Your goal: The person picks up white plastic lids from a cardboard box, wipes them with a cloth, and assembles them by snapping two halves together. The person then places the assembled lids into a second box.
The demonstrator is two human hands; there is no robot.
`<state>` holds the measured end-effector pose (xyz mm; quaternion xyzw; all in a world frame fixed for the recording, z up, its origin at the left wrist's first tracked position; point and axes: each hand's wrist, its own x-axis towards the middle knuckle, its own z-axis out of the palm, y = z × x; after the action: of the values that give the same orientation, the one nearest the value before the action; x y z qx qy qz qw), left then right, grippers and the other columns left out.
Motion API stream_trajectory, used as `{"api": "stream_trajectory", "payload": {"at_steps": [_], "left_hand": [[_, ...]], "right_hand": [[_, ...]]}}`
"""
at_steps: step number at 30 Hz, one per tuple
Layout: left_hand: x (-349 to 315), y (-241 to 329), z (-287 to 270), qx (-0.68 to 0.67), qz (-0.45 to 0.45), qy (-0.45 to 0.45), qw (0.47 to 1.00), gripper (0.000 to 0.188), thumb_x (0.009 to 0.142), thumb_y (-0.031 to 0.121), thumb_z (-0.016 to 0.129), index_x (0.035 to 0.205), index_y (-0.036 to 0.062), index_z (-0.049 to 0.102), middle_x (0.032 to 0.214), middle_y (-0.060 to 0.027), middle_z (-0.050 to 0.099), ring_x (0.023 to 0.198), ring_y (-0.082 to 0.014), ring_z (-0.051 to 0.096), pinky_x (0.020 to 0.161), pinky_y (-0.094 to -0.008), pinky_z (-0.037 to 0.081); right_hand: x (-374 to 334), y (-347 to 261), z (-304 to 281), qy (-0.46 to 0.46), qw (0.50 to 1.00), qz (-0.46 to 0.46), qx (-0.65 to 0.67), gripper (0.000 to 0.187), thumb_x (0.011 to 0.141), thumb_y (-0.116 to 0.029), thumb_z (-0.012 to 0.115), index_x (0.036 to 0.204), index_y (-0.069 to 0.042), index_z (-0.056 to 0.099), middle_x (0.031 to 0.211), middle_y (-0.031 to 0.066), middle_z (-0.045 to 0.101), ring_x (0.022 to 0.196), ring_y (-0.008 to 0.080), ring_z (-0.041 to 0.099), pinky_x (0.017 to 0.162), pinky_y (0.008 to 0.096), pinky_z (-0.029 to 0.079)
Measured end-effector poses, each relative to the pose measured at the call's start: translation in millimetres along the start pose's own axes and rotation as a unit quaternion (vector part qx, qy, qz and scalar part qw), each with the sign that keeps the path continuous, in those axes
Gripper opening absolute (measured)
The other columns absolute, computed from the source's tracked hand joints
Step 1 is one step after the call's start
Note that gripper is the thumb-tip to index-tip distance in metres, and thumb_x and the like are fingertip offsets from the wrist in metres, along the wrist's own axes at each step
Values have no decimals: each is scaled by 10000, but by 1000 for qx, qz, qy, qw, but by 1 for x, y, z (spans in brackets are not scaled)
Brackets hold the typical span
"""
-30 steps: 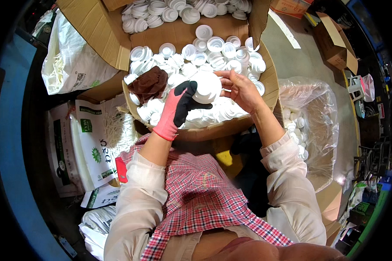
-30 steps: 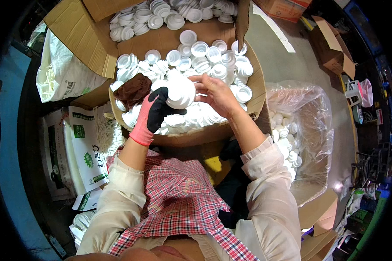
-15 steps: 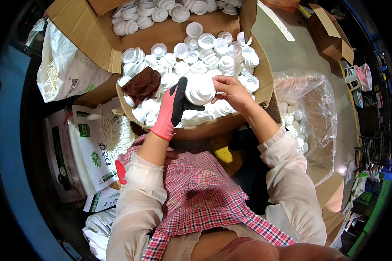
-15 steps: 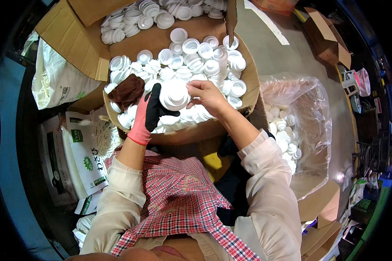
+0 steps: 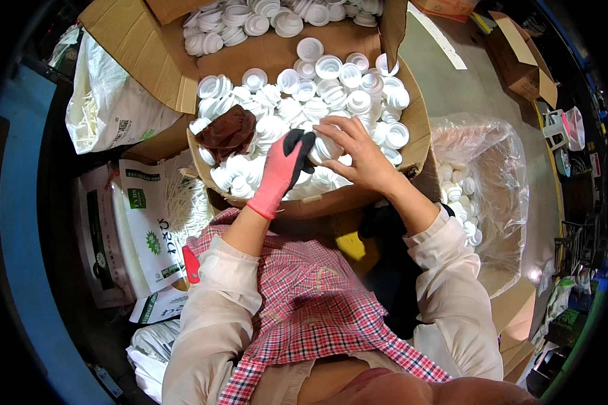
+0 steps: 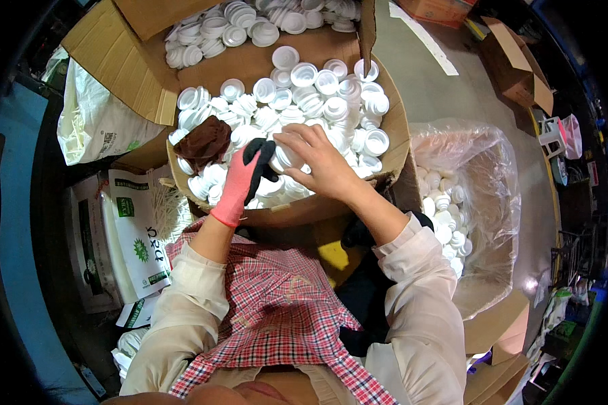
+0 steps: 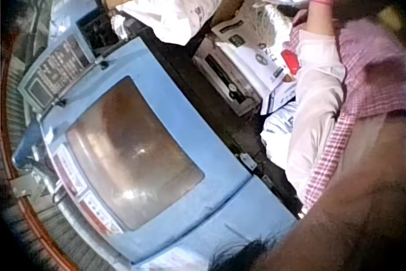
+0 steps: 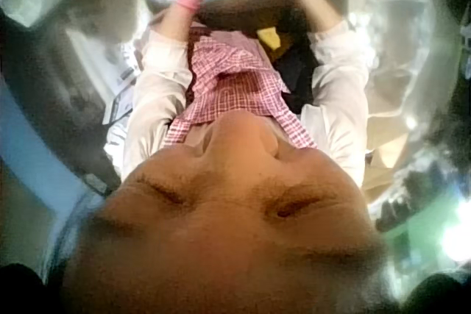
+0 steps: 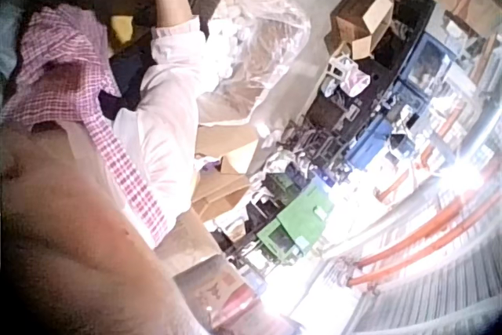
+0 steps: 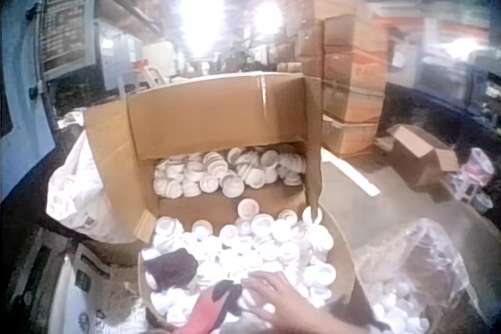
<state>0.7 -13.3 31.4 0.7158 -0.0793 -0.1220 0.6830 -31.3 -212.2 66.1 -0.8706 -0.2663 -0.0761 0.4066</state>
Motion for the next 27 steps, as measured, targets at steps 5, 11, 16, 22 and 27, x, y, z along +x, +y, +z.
{"api": "stream_trajectory", "payload": {"at_steps": [5,11,16,22,27], "left_hand": [[-12,4,5,-82,-9,-47,996,330,930,81,552,1217,-73,503,1010,-130,639,759,-165,647,684,-282,503],[-12,-6,-1,105,102,7,989,386,878,31,546,1248,-72,504,1099,-220,641,1035,-294,625,904,-340,460],[-13,-17,3,112,107,47,987,412,854,14,563,1254,-67,506,1098,-221,637,1025,-285,629,903,-340,463],[-15,-5,9,137,187,95,968,494,736,-46,605,1225,-11,550,1145,-215,618,1038,-348,622,895,-372,488],[-13,14,7,298,405,50,863,485,670,-58,644,1142,46,606,1250,-181,565,1132,-397,560,920,-411,486]], "right_hand": [[-3,5,-1,56,998,-6,-39,630,716,-126,784,1291,-77,532,1169,120,507,1059,272,485,877,361,435],[-2,-3,-5,81,995,-9,-51,599,695,-125,786,1241,-47,551,1081,126,512,982,279,502,851,369,438],[-6,-5,10,103,989,-13,-103,621,652,-93,800,1216,-33,548,1109,153,495,1016,326,493,882,405,440],[3,-5,-3,202,977,13,61,778,636,-150,872,1299,-112,466,1257,108,420,1166,255,468,896,349,484],[-7,4,2,142,925,99,340,844,620,36,818,1338,-133,407,1351,51,385,1297,197,385,1062,360,350]]}}
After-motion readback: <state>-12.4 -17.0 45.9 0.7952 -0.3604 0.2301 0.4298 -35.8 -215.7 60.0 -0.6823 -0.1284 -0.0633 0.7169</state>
